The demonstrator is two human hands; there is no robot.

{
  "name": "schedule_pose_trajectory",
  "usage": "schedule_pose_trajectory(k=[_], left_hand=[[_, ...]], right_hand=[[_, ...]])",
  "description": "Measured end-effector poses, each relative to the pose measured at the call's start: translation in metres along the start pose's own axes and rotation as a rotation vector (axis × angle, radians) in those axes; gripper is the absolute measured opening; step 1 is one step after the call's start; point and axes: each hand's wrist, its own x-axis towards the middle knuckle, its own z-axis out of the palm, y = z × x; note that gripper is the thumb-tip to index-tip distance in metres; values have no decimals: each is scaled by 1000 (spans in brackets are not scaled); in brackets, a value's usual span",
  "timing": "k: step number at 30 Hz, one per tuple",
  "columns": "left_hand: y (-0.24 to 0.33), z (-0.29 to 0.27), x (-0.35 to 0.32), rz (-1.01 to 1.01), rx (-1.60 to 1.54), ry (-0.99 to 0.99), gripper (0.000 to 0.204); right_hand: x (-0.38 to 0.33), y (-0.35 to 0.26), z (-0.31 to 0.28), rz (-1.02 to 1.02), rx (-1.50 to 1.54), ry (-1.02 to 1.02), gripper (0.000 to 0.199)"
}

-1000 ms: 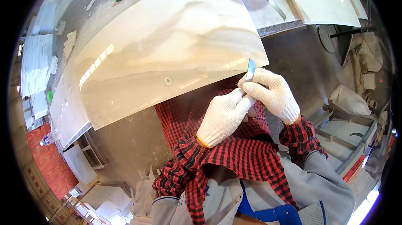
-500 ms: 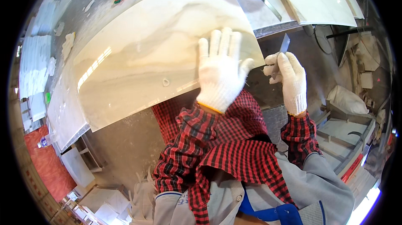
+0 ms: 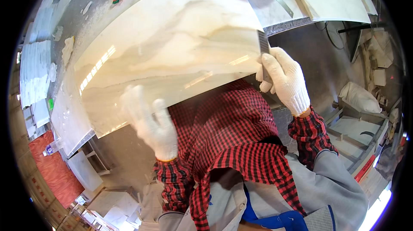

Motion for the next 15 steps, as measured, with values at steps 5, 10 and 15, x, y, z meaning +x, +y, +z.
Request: schedule_pose_trajectory(k=[5,10,15], left_hand=[[61,43,45,397,-235,-365,51],[73,93,75,497,-163,-363,58],[51,76,87,362,-89,-413,60]], right_hand=[[7,-2,7,9,-106,15,25],[0,1,5,56,-126,71,25],[2,8,-12,53,-120,149,25]])
